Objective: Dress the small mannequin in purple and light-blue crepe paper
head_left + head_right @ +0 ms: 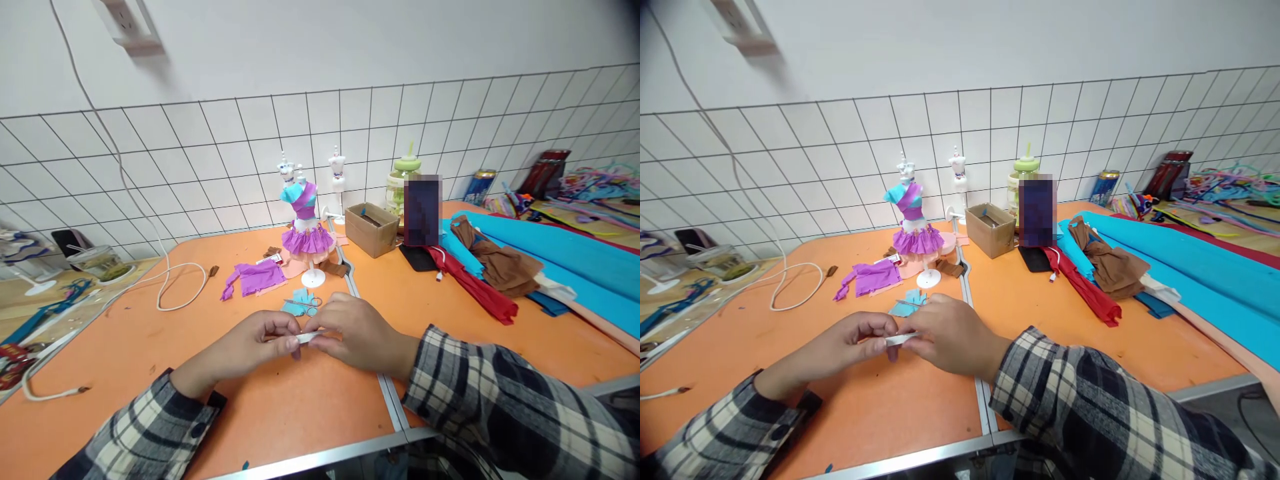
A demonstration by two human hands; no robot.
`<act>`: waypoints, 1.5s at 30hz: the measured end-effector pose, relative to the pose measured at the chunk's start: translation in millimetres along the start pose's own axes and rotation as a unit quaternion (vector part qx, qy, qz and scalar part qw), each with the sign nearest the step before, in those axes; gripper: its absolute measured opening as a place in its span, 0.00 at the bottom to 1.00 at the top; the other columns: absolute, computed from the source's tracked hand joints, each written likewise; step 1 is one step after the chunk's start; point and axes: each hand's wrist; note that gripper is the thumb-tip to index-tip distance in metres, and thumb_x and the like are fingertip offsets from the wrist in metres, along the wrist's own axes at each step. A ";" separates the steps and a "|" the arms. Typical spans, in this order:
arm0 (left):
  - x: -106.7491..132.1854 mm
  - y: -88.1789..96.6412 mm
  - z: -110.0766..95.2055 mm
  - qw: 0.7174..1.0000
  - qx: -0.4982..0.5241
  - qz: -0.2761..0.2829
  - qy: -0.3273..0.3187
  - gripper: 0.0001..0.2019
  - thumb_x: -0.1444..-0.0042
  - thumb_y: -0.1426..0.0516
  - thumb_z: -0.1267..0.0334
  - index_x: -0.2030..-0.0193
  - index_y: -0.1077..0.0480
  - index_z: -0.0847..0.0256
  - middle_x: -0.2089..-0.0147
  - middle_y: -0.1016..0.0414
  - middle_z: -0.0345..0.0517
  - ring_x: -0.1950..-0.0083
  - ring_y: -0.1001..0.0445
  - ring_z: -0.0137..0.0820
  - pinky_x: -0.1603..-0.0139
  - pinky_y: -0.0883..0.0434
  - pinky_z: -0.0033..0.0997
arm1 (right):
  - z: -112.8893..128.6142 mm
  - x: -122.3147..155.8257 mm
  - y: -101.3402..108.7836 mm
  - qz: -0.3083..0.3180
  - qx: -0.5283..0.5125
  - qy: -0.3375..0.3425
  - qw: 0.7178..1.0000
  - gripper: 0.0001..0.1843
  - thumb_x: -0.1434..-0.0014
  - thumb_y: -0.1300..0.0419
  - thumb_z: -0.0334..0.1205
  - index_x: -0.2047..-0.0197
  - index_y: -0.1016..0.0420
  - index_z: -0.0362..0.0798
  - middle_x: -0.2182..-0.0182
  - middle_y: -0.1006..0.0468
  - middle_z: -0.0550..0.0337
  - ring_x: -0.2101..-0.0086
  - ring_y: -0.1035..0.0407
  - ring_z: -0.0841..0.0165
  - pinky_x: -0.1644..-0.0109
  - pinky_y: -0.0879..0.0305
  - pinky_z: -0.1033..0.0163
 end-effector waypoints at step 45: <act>-3.0 -18.3 3.8 0.982 0.032 -0.183 0.025 0.10 0.52 0.48 0.60 0.79 0.33 0.62 0.82 0.39 0.36 0.81 0.47 0.23 0.79 0.48 0.25 | 14.9 7.1 -0.9 -0.039 0.131 0.201 0.970 0.09 0.34 0.48 0.36 0.64 0.29 0.46 0.71 0.24 0.58 0.68 0.33 0.68 0.65 0.38 0.64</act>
Point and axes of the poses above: each hand's wrist, its own x-axis away from the middle knuckle, its own y-axis out of the back of the hand, z = x × y
